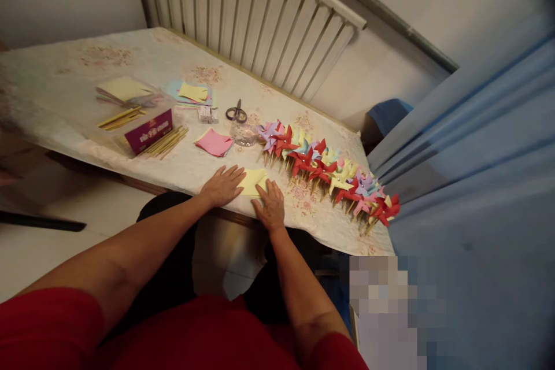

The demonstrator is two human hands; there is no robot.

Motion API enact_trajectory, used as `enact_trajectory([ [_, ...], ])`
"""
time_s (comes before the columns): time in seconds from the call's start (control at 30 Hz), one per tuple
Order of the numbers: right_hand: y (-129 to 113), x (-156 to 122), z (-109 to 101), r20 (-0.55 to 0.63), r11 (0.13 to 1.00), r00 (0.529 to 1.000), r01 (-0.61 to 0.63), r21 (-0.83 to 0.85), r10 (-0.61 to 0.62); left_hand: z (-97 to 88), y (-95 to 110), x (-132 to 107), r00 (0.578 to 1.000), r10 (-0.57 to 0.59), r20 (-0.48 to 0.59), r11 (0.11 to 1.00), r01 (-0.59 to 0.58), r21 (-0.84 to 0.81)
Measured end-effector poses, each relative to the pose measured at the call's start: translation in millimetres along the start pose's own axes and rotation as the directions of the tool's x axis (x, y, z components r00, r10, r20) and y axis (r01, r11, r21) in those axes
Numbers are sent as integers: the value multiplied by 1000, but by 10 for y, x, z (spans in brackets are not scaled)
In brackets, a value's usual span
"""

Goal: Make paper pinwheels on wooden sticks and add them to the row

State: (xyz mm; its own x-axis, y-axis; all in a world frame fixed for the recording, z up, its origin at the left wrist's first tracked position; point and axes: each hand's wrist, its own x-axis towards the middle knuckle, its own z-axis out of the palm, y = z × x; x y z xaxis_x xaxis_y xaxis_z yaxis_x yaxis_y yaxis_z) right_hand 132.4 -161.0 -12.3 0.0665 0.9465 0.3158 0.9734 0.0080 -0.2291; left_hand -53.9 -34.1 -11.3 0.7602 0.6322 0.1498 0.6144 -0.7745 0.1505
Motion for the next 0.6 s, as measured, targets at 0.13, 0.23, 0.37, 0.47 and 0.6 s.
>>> enact_trajectory([
  [0.13,7,-10,4,23,1000,1000,20,-15,-20,0,-2,0,1000,-2,2,1000,2,-8],
  [0.23,10,-13,11,27,1000,999,21,-19,-20,9,-10,-1,1000,-1,-6,1000,1,-14],
  [0.37,9,-16,17,1,1000,1000,18,16,-18,23,-13,-5,1000,-4,-14,1000,4,-13],
  [0.47,27,-18,35,-49,996,999,-7,90,11,30,-11,-8,1000,-1,-17,1000,1,-1],
  [0.6,103,-18,96,-163,964,974,-117,240,158,41,-21,-3,1000,6,-12,1000,-5,4],
])
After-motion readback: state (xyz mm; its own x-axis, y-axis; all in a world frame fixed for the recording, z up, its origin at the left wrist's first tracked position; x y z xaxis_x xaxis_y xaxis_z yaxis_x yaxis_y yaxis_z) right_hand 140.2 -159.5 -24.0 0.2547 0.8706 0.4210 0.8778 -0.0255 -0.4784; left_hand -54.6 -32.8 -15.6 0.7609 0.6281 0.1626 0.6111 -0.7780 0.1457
